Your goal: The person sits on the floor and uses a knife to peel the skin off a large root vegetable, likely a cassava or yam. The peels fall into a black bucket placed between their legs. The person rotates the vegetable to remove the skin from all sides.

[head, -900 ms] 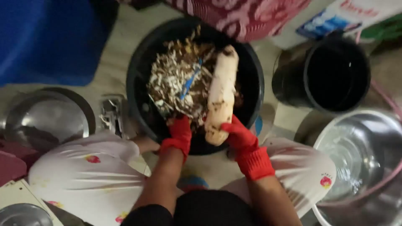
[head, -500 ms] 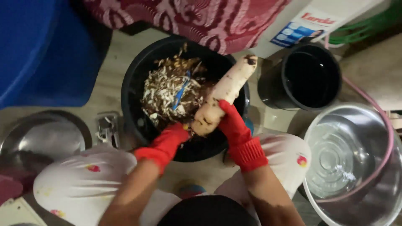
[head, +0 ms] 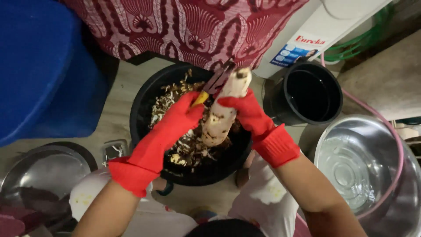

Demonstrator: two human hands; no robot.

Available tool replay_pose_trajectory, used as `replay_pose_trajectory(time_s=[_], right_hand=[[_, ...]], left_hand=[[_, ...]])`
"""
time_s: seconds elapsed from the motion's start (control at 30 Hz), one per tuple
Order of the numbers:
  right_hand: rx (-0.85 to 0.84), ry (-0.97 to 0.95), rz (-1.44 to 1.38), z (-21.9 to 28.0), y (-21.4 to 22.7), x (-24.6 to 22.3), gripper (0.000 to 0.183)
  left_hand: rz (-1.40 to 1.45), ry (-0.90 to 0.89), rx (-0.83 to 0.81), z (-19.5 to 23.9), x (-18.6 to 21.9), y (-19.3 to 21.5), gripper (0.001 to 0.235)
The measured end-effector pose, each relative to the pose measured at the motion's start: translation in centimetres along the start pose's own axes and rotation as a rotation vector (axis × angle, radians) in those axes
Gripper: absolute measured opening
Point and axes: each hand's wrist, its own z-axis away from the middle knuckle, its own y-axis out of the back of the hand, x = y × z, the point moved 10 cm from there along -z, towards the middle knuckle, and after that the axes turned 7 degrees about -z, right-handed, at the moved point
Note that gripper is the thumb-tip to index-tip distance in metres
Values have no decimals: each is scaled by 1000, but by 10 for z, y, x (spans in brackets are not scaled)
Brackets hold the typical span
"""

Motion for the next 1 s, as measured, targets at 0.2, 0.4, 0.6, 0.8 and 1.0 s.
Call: replay_pose_trajectory(time_s=[0.2, 0.4, 0.6, 0.8, 1.0], right_hand=[[-72, 89, 278, -4, -15, -13, 40], [-220, 268, 424, -17, -6, 1, 42], [-177, 329, 540, 22, -53, -30, 31], [-256, 731, 1007, 5, -32, -3, 72], [-272, 542, 804, 8, -40, -14, 61]], left_hand=[[-156, -181, 51, 12, 39, -3, 56], [-224, -377, 306, -15, 33, -1, 34], [-188, -280, 286, -27, 37, 11, 16], [-50, -235, 118, -17, 56, 10, 66], [-232, -163, 104, -19, 52, 8, 71]])
